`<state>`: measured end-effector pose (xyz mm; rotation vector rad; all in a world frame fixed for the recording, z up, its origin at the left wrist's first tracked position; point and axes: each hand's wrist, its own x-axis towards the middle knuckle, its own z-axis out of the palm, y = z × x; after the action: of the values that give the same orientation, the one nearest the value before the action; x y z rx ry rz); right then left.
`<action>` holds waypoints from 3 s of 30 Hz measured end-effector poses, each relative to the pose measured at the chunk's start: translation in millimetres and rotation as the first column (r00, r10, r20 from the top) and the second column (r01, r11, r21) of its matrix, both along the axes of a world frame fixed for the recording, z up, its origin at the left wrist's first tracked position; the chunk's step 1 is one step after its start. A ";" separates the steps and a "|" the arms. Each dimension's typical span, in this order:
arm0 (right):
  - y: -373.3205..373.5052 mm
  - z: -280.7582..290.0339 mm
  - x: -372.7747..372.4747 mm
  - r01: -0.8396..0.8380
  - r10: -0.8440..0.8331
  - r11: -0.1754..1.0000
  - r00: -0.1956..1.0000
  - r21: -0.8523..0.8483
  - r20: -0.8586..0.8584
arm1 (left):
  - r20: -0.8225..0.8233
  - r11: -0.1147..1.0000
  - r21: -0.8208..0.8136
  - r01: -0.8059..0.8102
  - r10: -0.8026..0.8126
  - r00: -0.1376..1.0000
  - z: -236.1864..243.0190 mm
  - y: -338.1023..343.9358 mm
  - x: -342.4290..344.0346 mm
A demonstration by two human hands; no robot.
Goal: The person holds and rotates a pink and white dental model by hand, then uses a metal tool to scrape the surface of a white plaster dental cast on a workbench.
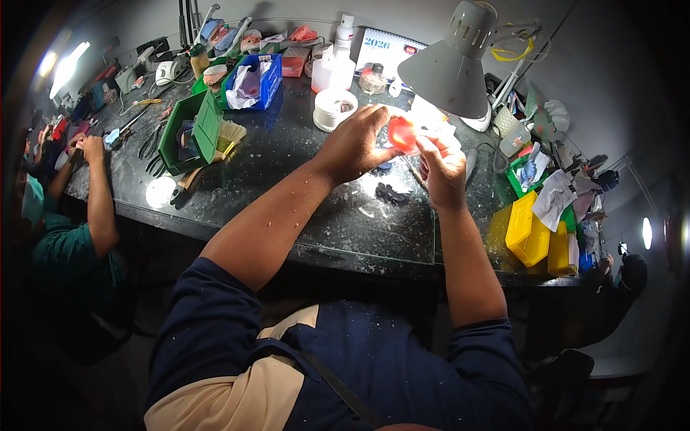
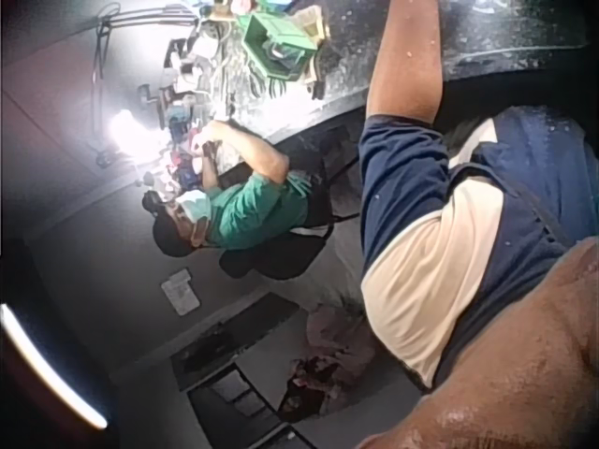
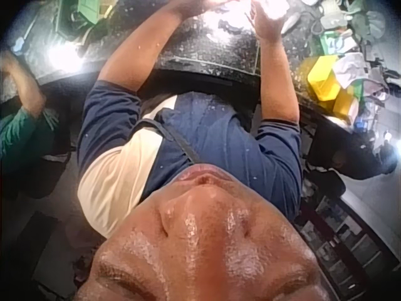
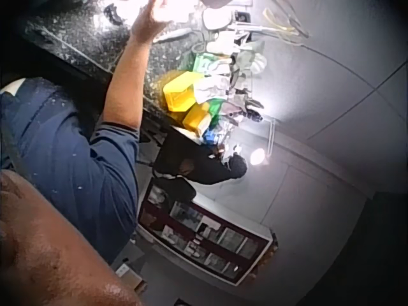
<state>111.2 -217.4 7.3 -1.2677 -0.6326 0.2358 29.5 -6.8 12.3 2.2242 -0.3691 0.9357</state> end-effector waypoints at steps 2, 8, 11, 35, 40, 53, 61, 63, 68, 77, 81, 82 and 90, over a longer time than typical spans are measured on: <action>-0.9 -1.7 1.9 0.007 -0.006 1.000 1.000 -0.025 0.027 | -0.017 1.000 0.000 -0.003 0.003 1.000 -0.1 -0.3 0.1; 0.9 -1.0 1.2 0.014 -0.014 1.000 1.000 -0.006 0.006 | -0.036 1.000 0.004 -0.011 0.011 0.999 -0.2 -0.6 0.0; 0.6 -2.0 2.2 0.003 -0.002 1.000 1.000 0.018 -0.023 | -0.028 1.000 0.003 -0.005 0.005 1.000 0.2 -1.4 -0.3; -6.6 -12.4 20.6 0.144 -0.127 0.985 0.978 -0.097 0.164 | 0.006 0.998 -0.052 0.034 -0.034 0.999 -2.4 1.3 3.7; -3.2 -2.6 6.1 0.349 -0.242 0.928 0.831 -0.131 0.500 | -0.141 0.978 -0.190 0.089 -0.117 0.983 7.6 0.0 0.8; -4.1 3.8 1.9 0.383 -0.222 0.909 0.777 -0.163 0.589 | -0.227 0.907 -0.394 0.151 -0.256 0.940 -7.1 -0.4 13.8; -7.2 5.9 2.4 0.327 -0.206 0.938 0.794 -0.116 0.572 | -0.196 0.917 -0.390 0.087 -0.175 0.965 -1.9 -8.9 11.9; -6.3 7.2 1.5 0.335 -0.180 0.920 0.823 -0.205 0.538 | -0.189 0.910 -0.404 0.093 -0.182 0.965 -2.5 -6.0 11.8; -3.9 0.9 6.9 0.299 -0.165 0.935 0.841 -0.189 0.515 | -0.148 0.908 -0.404 0.111 -0.185 0.972 -2.2 -6.2 11.2; -4.0 9.3 -2.3 0.318 -0.166 0.925 0.831 -0.209 0.531 | -0.188 0.903 -0.408 0.135 -0.227 0.956 -1.5 -0.3 8.5; 0.8 -4.7 6.8 0.250 -0.176 0.959 0.894 -0.132 0.413 | -0.172 0.825 -0.532 0.192 -0.328 0.929 -2.1 -0.6 12.8; 1.0 -8.2 10.8 0.216 -0.186 0.975 0.925 -0.056 0.330 | -0.172 0.824 -0.532 0.195 -0.330 0.928 -2.8 -2.3 13.3; -7.1 -0.4 16.2 0.014 -0.011 0.998 0.999 0.065 -0.044 | -0.246 0.697 -0.686 0.208 -0.492 0.835 -10.3 -2.3 18.5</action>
<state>127.4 -224.5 6.9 -1.2000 -0.5904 0.2300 48.0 -9.1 2.1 1.5619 -0.2249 0.2758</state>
